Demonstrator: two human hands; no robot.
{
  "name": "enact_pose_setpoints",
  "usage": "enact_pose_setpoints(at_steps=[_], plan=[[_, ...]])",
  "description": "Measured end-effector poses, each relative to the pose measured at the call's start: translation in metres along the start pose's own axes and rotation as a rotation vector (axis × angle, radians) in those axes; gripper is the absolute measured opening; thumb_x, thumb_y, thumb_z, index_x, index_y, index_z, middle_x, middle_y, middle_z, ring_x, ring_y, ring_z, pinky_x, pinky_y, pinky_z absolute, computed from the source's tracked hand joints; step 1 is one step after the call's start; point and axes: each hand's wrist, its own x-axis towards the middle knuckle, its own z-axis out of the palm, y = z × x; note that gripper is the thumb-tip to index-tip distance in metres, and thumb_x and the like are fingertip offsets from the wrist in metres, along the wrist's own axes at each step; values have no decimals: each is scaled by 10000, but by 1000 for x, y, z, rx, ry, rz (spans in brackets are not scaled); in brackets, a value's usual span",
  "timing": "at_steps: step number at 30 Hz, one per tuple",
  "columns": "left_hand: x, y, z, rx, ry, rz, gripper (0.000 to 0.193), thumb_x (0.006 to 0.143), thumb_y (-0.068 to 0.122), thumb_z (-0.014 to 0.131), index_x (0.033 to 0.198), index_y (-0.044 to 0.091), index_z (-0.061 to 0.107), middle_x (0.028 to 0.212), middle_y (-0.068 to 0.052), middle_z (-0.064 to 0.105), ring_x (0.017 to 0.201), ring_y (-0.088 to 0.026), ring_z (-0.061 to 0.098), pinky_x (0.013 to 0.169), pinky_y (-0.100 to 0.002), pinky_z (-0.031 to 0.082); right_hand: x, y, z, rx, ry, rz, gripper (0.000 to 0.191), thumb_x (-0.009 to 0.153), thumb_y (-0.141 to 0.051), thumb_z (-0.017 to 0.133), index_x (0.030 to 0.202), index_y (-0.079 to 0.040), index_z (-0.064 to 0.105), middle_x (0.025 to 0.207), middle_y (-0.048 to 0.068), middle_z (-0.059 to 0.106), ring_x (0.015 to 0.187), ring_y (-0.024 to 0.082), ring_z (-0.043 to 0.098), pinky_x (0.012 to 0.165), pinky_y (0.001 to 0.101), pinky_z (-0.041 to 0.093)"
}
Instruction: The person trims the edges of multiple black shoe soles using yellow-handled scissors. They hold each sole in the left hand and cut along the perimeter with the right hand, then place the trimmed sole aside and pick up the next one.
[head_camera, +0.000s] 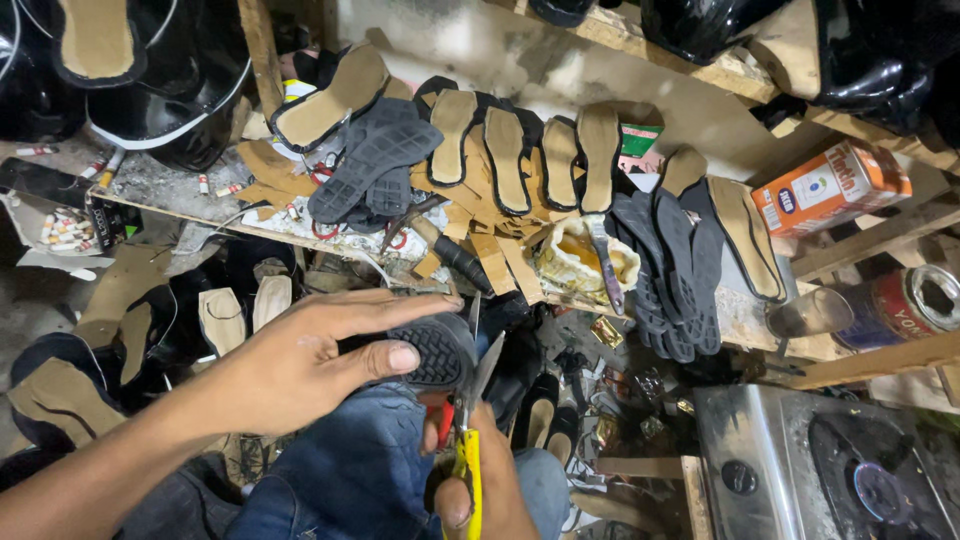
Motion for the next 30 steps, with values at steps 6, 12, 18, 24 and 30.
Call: enact_pose_setpoints(at_steps=[6,12,18,24,30], plan=[[2,-3,-12,254,13,59,492,956,329,600,1438,232,640,834,-23,604,861,-171,542,965,-356,370,-2,-2,-4,6,-38,96,1064,751,-868,601,1342,17,609,805,-2,598,705,67,570,629,224,436],[5,-3,-20,342,26,246,431,988,272,583,1408,217,659,829,0,544,924,-163,505,993,-371,302,-6,9,-8,59,-87,205,855,829,-701,738,1243,40,637,713,-6,564,636,70,553,592,230,432],[7,1,-24,368,20,317,496,898,108,628,1380,218,661,895,8,581,965,-177,519,980,-375,302,-7,10,-12,37,-122,12,741,896,-598,680,1311,9,597,807,-35,588,706,37,559,622,208,436],[9,6,-27,390,7,316,518,886,57,629,1373,231,661,896,8,585,959,-180,526,988,-371,320,-4,17,-13,79,60,399,290,859,-122,710,1127,-12,719,695,20,622,553,93,539,499,238,370],[11,9,-28,451,-10,294,539,851,52,618,1355,237,658,909,-17,593,950,-198,530,943,-363,329,-4,17,-20,-118,-46,64,340,849,2,706,1184,-43,673,807,-15,612,725,76,599,635,236,481]])
